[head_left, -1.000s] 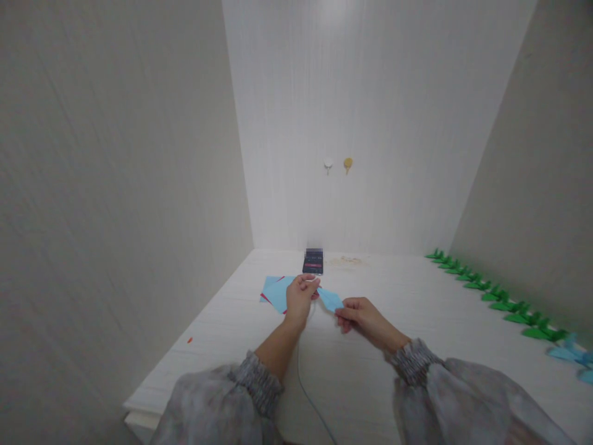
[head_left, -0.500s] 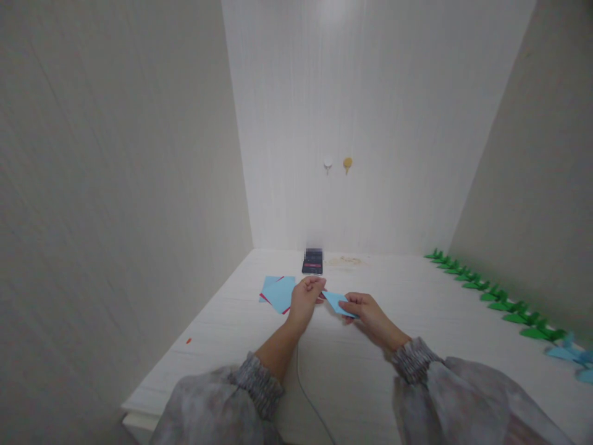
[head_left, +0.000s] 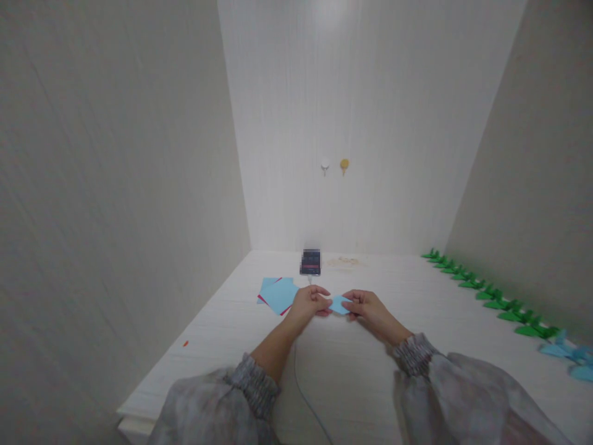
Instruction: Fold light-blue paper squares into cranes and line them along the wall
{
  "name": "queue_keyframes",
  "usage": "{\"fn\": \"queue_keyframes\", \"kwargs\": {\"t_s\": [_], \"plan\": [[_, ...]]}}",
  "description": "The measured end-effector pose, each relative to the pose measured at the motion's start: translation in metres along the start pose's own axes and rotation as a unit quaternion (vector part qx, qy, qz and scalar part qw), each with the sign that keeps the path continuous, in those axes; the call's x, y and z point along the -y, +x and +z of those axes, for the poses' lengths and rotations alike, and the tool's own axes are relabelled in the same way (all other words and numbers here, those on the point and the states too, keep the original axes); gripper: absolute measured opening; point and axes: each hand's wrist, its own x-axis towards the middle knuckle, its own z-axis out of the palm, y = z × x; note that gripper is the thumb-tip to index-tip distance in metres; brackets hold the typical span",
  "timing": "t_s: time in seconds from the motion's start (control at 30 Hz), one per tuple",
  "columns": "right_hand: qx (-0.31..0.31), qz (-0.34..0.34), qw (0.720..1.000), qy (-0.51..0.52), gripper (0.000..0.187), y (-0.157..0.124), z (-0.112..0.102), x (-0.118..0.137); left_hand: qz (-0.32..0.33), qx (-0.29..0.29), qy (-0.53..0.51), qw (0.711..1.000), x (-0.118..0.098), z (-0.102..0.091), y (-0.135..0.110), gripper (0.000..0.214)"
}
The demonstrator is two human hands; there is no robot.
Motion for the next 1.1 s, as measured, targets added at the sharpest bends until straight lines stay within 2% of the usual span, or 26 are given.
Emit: {"fn": "queue_keyframes", "kwargs": {"t_s": [0.23,0.3,0.37,0.43,0.57,0.7,0.93,1.1], "plan": [[0.052,0.013,0.998,-0.021,0.028,-0.002,0.003,-0.007,-0.007,0.065,0.033,0.997,-0.001,0.005,-0.005,0.033],[0.033,-0.019,0.998,-0.045,0.029,-0.004,0.005,-0.003,-0.015,0.069,0.007,0.997,-0.002,0.005,-0.005,0.035],[0.004,-0.089,0.992,-0.086,0.029,-0.006,0.005,0.003,-0.021,0.053,-0.024,0.998,-0.003,0.003,-0.004,0.037],[0.005,-0.151,0.979,-0.135,0.028,-0.007,0.004,0.007,-0.024,0.033,-0.045,0.998,-0.003,0.001,-0.002,0.038],[0.025,-0.198,0.961,-0.192,0.016,-0.009,0.002,0.007,-0.03,0.024,-0.053,0.998,-0.003,0.003,-0.002,0.035],[0.017,-0.19,0.964,-0.185,0.012,-0.008,0.002,0.0,-0.034,0.032,-0.047,0.998,-0.002,0.005,-0.002,0.034],[0.038,-0.118,0.981,-0.15,0.014,-0.007,0.002,-0.007,-0.046,0.039,-0.041,0.997,-0.002,0.006,-0.004,0.038],[0.024,-0.106,0.982,-0.152,0.013,-0.007,0.004,-0.005,-0.041,0.033,-0.033,0.998,-0.005,0.005,-0.004,0.036]]}}
